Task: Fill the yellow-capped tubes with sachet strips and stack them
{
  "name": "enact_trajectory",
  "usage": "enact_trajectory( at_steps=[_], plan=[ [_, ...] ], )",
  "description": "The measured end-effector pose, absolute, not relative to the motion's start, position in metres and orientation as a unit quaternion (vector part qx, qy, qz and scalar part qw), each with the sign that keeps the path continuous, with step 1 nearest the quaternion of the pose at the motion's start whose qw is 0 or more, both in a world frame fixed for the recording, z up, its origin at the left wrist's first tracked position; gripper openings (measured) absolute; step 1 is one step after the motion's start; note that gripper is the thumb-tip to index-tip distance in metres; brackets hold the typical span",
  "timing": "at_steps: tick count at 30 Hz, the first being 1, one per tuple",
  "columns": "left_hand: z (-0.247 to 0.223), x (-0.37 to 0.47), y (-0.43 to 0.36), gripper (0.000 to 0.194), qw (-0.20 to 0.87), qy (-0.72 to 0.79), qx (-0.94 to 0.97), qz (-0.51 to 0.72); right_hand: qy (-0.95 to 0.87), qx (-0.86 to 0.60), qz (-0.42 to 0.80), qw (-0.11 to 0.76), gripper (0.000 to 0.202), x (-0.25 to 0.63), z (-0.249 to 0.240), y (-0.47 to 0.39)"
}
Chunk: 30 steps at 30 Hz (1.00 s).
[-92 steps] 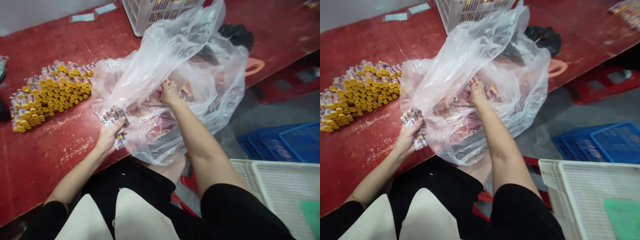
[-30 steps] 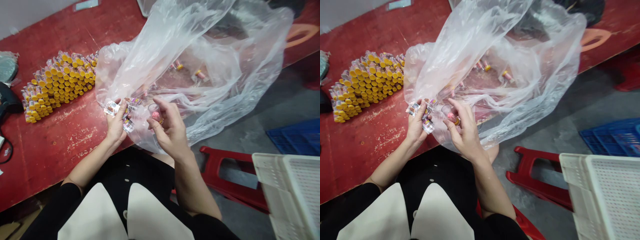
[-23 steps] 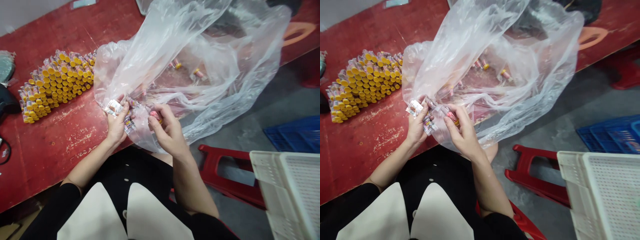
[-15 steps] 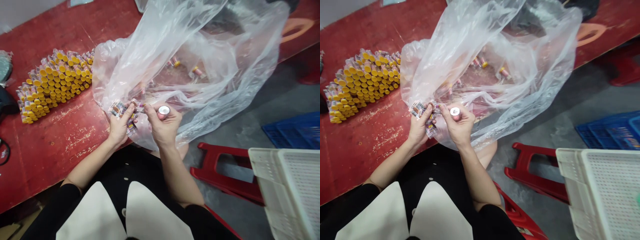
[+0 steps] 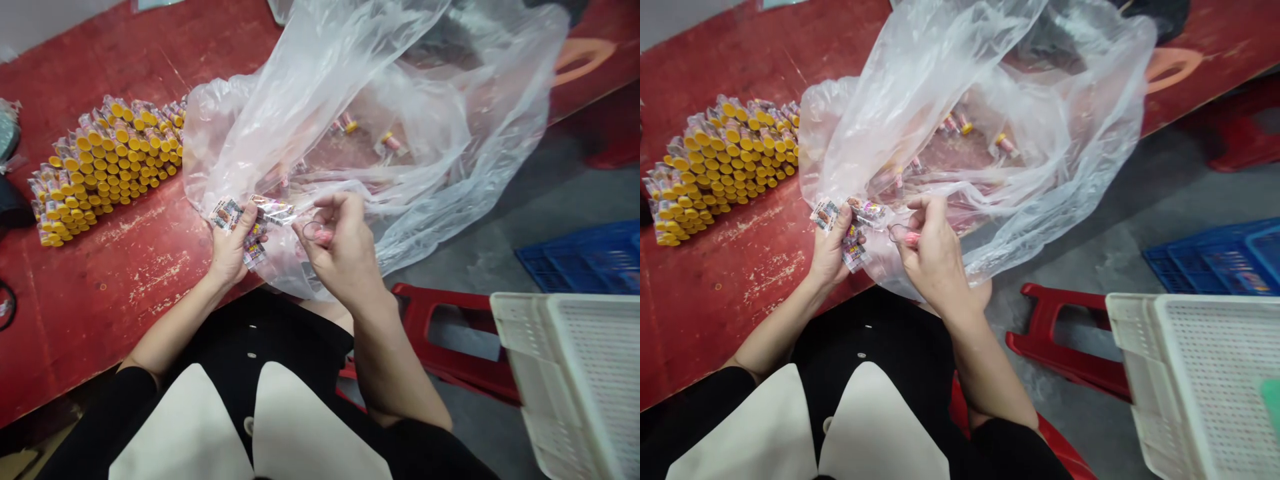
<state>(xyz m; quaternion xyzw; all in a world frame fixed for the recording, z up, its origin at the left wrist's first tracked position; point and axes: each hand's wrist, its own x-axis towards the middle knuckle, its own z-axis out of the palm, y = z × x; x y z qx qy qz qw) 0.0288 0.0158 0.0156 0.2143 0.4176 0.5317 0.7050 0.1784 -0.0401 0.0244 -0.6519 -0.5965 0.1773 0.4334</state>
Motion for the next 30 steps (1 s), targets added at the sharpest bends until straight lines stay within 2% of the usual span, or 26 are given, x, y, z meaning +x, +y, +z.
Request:
enact_trajectory(
  at_steps=[3,7,10,15,21,26,30],
  plan=[
    [0.014,0.029,0.014,0.047,0.712,0.41,0.215,0.528,-0.607,-0.693,0.135,0.364,0.036,0.175,0.025,-0.037],
    [0.011,0.026,0.012,0.046,0.722,0.388,0.244,0.519,-0.603,-0.724,0.132,0.309,0.044,0.175,0.031,-0.039],
    [0.01,0.025,0.012,0.043,0.705,0.384,0.271,0.532,-0.599,-0.725,0.138,0.309,0.042,0.18,0.038,-0.045],
    [0.011,0.025,0.011,0.041,0.7,0.41,0.247,0.53,-0.614,-0.677,0.191,0.359,0.032,0.182,0.045,-0.052],
    [0.005,0.024,0.008,0.039,0.678,0.414,0.298,0.529,-0.636,-0.691,0.142,0.313,0.03,0.172,0.037,-0.051],
    [0.0,0.022,0.007,0.032,0.629,0.391,0.353,0.571,-0.616,-0.728,0.14,0.266,0.038,0.171,0.035,-0.051],
    [0.004,0.021,0.007,0.033,0.632,0.393,0.368,0.558,-0.621,-0.702,0.184,0.296,0.034,0.174,0.042,-0.05]
  ],
)
